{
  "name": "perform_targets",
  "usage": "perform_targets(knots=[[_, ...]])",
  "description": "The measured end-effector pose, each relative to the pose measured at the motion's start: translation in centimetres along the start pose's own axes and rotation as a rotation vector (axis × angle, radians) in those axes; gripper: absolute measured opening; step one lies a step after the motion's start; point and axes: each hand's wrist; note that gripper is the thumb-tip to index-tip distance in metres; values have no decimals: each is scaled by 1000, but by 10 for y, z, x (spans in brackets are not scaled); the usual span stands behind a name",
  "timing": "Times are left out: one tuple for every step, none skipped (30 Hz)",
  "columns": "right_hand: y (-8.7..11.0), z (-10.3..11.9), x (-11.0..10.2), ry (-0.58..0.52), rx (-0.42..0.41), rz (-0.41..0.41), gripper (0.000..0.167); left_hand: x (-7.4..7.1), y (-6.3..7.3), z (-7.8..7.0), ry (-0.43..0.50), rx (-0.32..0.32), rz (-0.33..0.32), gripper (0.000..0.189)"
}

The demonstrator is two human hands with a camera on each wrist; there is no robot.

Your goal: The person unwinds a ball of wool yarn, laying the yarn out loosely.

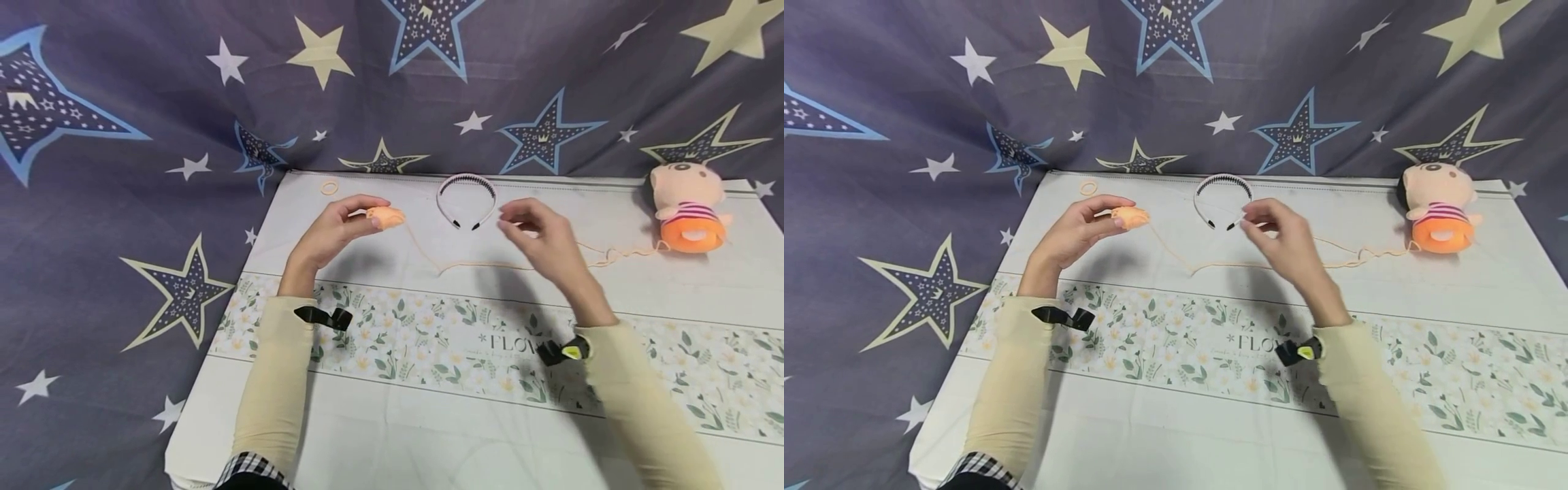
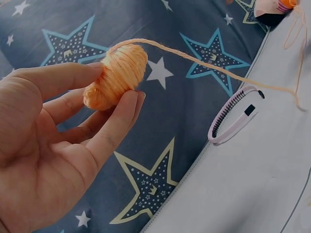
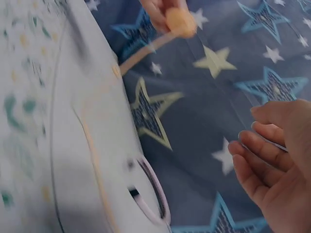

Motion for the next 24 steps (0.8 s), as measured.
perform_targets(knots=[[-2, 2, 8, -16, -11, 13, 21, 1, 0, 0, -4, -3, -2, 36], [-5, 3, 15, -29, -20, 26, 21, 2, -1, 0, -7, -5, -2, 36], [-6, 4, 23, -39, -29, 39, 20, 3, -2, 1, -12, -6, -1, 36], [-8, 5, 30, -50, -38, 52, 20, 3, -2, 1, -13, -7, 2, 36], [-9, 7, 36, -60, -43, 64, 21, 4, -3, 1, -17, -6, 3, 36], [-11, 9, 43, -74, -43, 75, 21, 5, -3, 1, -19, -3, 5, 36], [-12, 11, 48, -86, -41, 89, 22, 6, -4, 1, -19, 0, 7, 36], [-13, 14, 54, -96, -33, 101, 23, 6, -5, 2, -22, 3, 11, 36], [-14, 20, 58, -103, -28, 115, 22, 7, -5, 2, -26, 8, 13, 36], [-15, 26, 62, -117, -20, 128, 22, 8, -6, 2, -31, 9, 17, 36], [-16, 31, 65, -131, -10, 139, 22, 9, -6, 2, -36, 10, 20, 36], [-17, 37, 68, -141, 0, 151, 22, 10, -6, 2, -43, 11, 23, 36], [-17, 43, 71, -148, 7, 160, 21, 10, -6, 2, -51, 10, 24, 36], [-18, 48, 73, -154, 10, 167, 20, 11, -6, 2, -59, 8, 26, 35], [-19, 52, 75, -161, 10, 171, 18, 11, -6, 2, -65, 7, 27, 35], [-19, 54, 77, -168, 12, 172, 18, 11, -6, 2, -69, 6, 28, 35], [-20, 55, 79, -172, 10, 172, 16, 12, -6, 2, -73, 6, 29, 35], [-20, 56, 81, -175, 8, 171, 15, 12, -6, 2, -76, 6, 28, 35], [-20, 57, 83, -181, 5, 167, 14, 12, -6, 2, -75, 5, 29, 36], [-20, 57, 84, -188, 3, 163, 13, 12, -6, 1, -73, 4, 31, 36], [-20, 57, 85, -193, 3, 159, 13, 12, -6, 1, -70, 3, 32, 36], [-20, 56, 86, -199, 5, 156, 12, 12, -5, 1, -67, 0, 33, 36], [-20, 56, 86, -206, 9, 154, 12, 12, -5, 2, -65, -3, 35, 36], [-19, 56, 86, -211, 16, 152, 11, 12, -5, 2, -66, -5, 34, 36]])
Point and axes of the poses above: each hand's wrist, its own y-axis away from the middle knuckle, its own x-axis out of the palm, z = x × y, and after that the axes turned 10 degrees about -x, right-handed
